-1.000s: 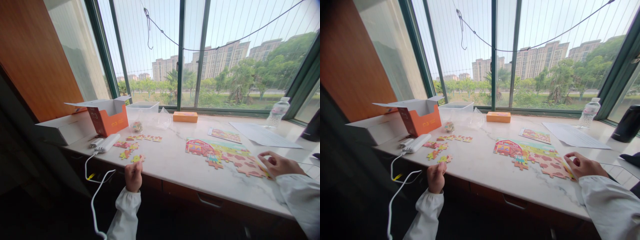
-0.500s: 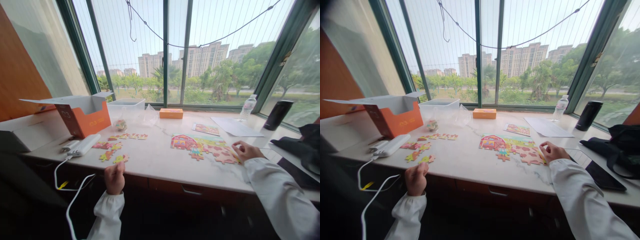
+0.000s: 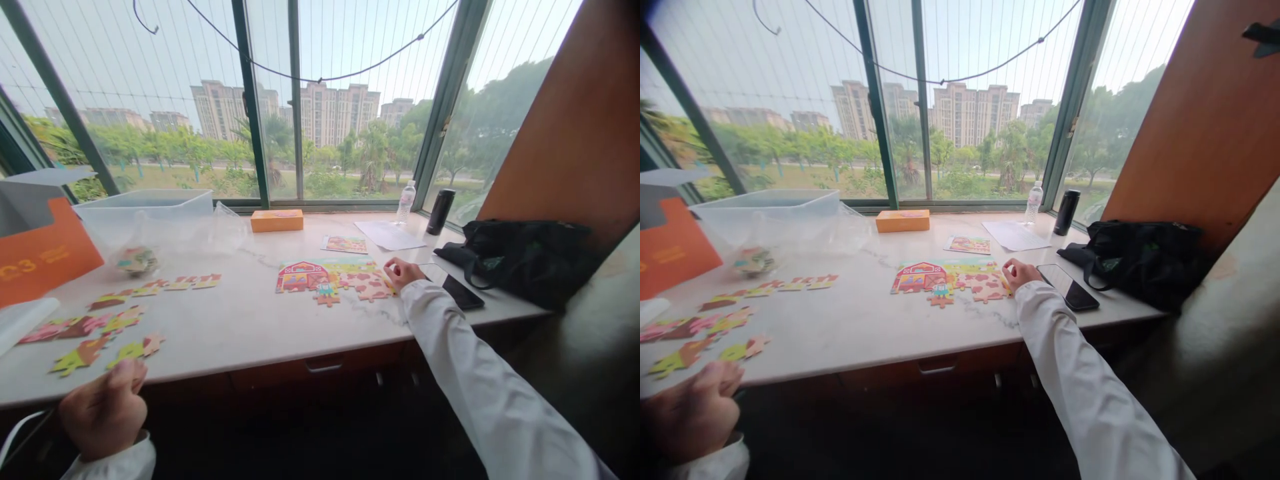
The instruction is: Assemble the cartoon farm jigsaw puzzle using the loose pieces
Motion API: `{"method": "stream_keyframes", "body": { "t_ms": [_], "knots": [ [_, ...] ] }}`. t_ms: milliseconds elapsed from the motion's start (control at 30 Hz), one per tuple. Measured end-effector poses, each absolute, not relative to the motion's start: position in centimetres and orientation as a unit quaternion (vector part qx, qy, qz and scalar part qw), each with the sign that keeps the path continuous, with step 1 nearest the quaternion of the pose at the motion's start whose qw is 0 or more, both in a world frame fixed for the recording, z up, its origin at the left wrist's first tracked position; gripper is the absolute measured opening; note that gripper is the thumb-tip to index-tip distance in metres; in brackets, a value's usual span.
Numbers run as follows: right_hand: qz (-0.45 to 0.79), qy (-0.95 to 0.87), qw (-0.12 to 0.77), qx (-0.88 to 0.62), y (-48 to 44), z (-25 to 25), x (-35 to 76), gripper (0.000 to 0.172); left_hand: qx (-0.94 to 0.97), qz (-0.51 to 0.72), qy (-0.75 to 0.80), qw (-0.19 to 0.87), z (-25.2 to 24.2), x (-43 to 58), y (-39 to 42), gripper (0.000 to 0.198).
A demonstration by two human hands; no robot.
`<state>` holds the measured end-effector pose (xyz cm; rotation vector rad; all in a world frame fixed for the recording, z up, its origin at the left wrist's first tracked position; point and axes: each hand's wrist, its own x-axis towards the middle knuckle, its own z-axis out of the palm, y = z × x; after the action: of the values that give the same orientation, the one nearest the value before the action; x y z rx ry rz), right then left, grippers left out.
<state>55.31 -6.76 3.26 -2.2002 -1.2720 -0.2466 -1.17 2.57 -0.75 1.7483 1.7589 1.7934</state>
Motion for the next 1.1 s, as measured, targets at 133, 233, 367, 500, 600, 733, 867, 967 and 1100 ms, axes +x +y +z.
{"method": "stream_keyframes", "body": {
  "t_ms": [133, 233, 367, 500, 600, 733, 867, 967, 1100],
  "knots": [
    [-0.090, -0.480, 0.293, -0.822, -6.8, 3.3, 55.3, 0.019, 0.553, 0.590, 0.584, 0.074, 0.2, -0.4, 1.8, 0.029],
    [-0.096, -0.485, 0.301, -0.816, -6.9, 3.4, 55.2, 0.019, 0.551, 0.577, 0.599, 0.069, 1.0, 0.0, 1.3, 0.032],
    [-0.096, -0.476, 0.305, -0.819, -6.9, 3.4, 55.0, 0.017, 0.539, 0.585, 0.601, 0.077, 1.0, 0.1, 1.4, 0.028],
    [-0.104, -0.471, 0.315, -0.818, -6.9, 3.3, 54.9, 0.017, 0.525, 0.587, 0.611, 0.076, 0.9, 0.1, 1.5, 0.026],
    [-0.104, -0.474, 0.319, -0.814, -7.0, 3.3, 54.9, 0.017, 0.540, 0.576, 0.608, 0.084, 1.2, 0.1, 1.2, 0.027],
    [-0.095, -0.481, 0.304, -0.817, -7.0, 3.3, 55.1, 0.019, 0.551, 0.571, 0.603, 0.077, 1.9, 0.3, 0.7, 0.029],
    [-0.104, -0.496, 0.311, -0.804, -6.8, 3.2, 55.6, 0.021, 0.547, 0.575, 0.604, 0.078, 2.4, 0.7, 0.6, 0.029],
    [-0.108, -0.500, 0.320, -0.797, -6.6, 2.9, 55.9, 0.021, 0.546, 0.581, 0.599, 0.070, 2.6, 0.9, 0.5, 0.029],
    [-0.084, -0.516, 0.298, -0.799, -6.5, 2.7, 56.0, 0.021, 0.545, 0.587, 0.595, 0.071, 2.4, 0.8, 0.5, 0.028]
  ]
}}
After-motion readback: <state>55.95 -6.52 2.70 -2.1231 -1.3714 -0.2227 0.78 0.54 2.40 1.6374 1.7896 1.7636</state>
